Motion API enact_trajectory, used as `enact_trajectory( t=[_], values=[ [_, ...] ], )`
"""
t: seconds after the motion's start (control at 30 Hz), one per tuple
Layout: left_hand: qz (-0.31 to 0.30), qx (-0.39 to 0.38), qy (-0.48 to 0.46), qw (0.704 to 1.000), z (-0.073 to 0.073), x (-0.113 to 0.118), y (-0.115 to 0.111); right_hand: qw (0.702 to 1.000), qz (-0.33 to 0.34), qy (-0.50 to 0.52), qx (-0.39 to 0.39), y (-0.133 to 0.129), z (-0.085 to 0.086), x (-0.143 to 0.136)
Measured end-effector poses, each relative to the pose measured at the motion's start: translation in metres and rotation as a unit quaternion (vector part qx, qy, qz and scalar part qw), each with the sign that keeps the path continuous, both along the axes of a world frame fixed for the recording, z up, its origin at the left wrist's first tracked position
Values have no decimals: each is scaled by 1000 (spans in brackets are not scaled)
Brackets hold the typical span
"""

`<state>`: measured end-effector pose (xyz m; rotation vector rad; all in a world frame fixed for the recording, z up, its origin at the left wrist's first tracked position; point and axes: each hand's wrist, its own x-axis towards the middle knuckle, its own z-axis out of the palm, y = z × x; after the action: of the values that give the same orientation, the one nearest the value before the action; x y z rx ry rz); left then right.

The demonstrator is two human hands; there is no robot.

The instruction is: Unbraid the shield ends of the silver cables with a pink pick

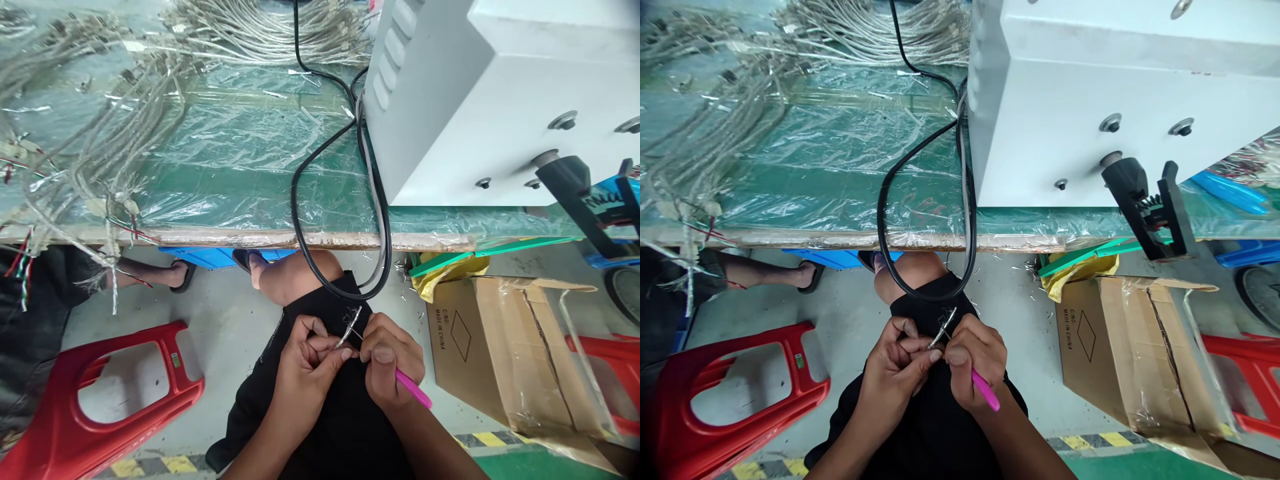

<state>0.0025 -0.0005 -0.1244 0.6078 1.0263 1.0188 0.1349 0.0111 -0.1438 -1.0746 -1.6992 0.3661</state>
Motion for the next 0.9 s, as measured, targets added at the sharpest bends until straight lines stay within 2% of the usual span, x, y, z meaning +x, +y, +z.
enact_trajectory(
  t=[0.1,0.2,0.3,0.4,0.53,0.67,0.8,0.9],
  values=[
    [-9,-1,18,1000,2,1,-1,996,-44,71,-14,3,4,-2],
    [-36,7,62,997,2,-1,-3,991,-70,102,-45,8,8,-3],
    [-66,22,90,994,0,-4,-5,982,-104,118,-105,13,13,-2],
    [-86,47,87,991,-1,-8,-7,964,-170,127,-163,19,18,-1],
    [-99,43,59,992,-3,-12,-6,946,-231,169,-153,19,20,-3],
    [-89,29,24,995,-3,-13,-5,954,-215,196,-75,4,15,-3],
    [-83,37,19,996,-2,-11,-6,980,-176,61,-63,-13,12,5],
    [-79,35,18,996,-2,-10,-7,988,-145,-22,-55,-17,12,12]
  ],
)
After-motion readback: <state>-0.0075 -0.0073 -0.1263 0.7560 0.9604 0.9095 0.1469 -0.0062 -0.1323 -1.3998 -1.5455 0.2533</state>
